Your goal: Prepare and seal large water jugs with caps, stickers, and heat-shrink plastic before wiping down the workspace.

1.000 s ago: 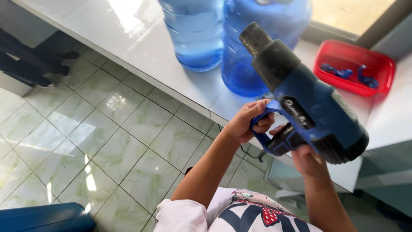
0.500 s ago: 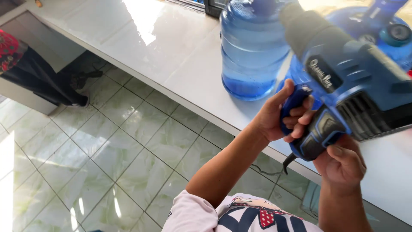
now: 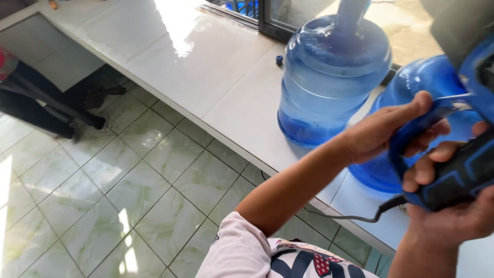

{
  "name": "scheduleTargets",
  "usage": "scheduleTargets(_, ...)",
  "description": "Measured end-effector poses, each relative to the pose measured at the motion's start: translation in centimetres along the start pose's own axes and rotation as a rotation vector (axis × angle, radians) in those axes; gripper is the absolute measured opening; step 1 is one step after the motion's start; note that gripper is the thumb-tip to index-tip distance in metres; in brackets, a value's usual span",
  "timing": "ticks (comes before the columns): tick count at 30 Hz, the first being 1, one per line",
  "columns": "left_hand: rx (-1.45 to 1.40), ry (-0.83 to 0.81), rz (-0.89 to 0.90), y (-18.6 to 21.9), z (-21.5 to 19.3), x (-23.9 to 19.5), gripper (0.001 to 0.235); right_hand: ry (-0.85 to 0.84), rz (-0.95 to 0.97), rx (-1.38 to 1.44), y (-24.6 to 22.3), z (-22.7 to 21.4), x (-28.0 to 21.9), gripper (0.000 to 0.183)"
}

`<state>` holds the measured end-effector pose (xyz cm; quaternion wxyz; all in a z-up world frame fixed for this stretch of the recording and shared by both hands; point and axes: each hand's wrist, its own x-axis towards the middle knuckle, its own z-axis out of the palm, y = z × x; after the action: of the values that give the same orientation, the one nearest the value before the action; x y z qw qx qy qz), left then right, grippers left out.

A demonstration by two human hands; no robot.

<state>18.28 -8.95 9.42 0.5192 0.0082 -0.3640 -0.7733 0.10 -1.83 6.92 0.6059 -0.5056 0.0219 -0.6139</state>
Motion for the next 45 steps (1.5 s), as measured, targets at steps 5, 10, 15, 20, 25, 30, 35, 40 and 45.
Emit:
scheduleTargets(5,0.942,0.415,0.518,5.9,-9.2,1.1,0.041,0.066,0.094,-0.118,0.3,-2.6,1.5,0.058)
scheduleTargets(10,1.158,0.622,0.791,14.9,-15.4,1.7,0.06,0.092,0.107,-0.143,-1.5,-4.2,3.8,0.061)
scheduleTargets(15,1.385,0.49,0.667,20.4,-21.4,6.3,0.103,0.112,0.117,-0.184,-1.9,-4.9,4.1,0.066)
scheduleTargets(20,1.228,0.165,0.353,22.2,-21.0,10.7,0.086,0.279,0.152,-0.134,-2.4,-3.1,5.2,0.063)
scheduleTargets(25,1.34,0.323,0.289,21.0,-18.7,10.5,0.061,0.35,0.196,-0.226,-1.9,-1.2,7.0,0.067)
scheduleTargets(30,1.538,0.401,0.426,20.9,-19.0,10.4,0.059,0.226,0.168,-0.453,-1.1,1.0,9.2,0.078)
scheduleTargets(35,1.465,0.259,0.319,22.4,-18.9,10.5,0.053,0.266,0.196,-0.117,-0.8,-2.3,8.5,0.07)
scheduleTargets(40,1.462,0.217,0.206,23.1,-18.8,10.4,0.045,0.219,0.209,-0.075,-0.8,-1.5,9.4,0.07)
scheduleTargets(45,1.454,0.191,0.181,23.2,-18.6,10.2,0.045,0.268,0.193,-0.426,-0.9,2.6,10.8,0.079)
